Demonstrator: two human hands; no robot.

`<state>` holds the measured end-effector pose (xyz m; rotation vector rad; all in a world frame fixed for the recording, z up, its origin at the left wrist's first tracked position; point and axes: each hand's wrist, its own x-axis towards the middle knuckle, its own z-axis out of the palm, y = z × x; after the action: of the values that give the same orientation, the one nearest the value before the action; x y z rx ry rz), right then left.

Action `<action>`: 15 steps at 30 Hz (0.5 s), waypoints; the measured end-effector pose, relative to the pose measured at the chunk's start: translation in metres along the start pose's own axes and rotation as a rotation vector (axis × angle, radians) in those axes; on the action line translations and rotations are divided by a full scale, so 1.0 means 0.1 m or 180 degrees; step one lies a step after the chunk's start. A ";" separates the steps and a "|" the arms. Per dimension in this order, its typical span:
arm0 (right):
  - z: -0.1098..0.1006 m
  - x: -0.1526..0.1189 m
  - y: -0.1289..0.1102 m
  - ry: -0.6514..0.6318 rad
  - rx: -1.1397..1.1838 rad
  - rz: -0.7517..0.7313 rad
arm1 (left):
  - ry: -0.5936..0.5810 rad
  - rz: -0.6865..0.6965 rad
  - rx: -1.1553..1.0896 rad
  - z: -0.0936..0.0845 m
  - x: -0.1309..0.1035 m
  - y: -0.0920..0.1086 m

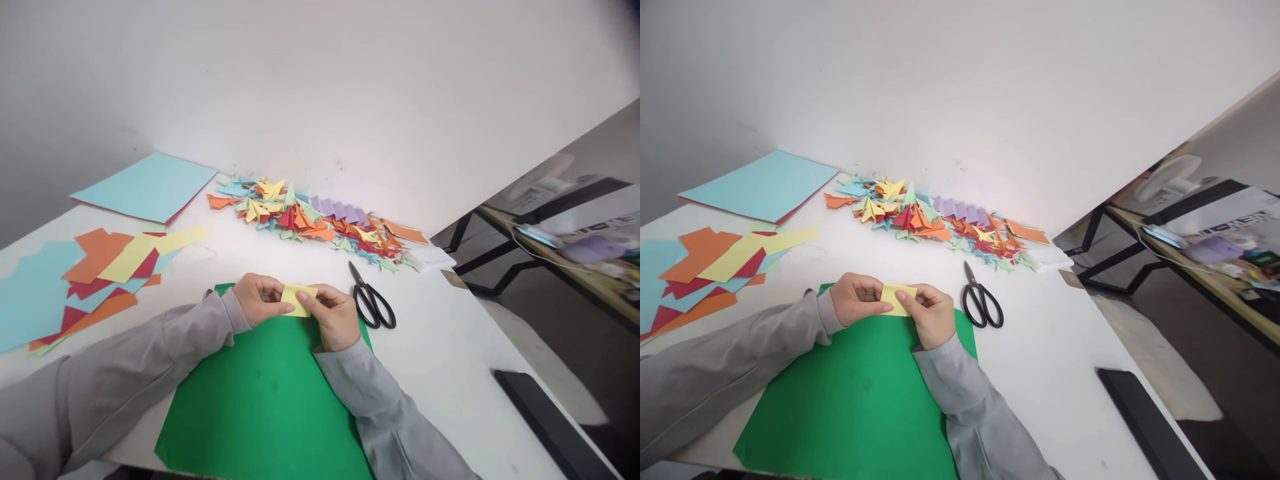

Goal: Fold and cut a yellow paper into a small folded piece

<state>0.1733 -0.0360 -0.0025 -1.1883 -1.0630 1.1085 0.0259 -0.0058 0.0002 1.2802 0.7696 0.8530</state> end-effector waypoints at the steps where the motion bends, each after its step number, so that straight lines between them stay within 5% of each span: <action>1: 0.00 0.00 -0.02 -0.0012 -0.0057 -0.0054 | 0.0047 0.0040 -0.0043 0.00 0.00 0.01; 7: 0.03 -0.04 -0.08 -0.0273 -0.0246 -0.0386 | 0.0483 0.0371 -0.0107 0.00 0.02 0.02; 15: 0.03 -0.05 -0.08 -0.0312 -0.0325 -0.0608 | 0.0425 0.0464 -0.0178 -0.02 0.03 0.02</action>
<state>0.1699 -0.0405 0.0054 -1.0953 -1.2938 0.9809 0.0256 -0.0019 0.0019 1.2501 0.7584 1.0793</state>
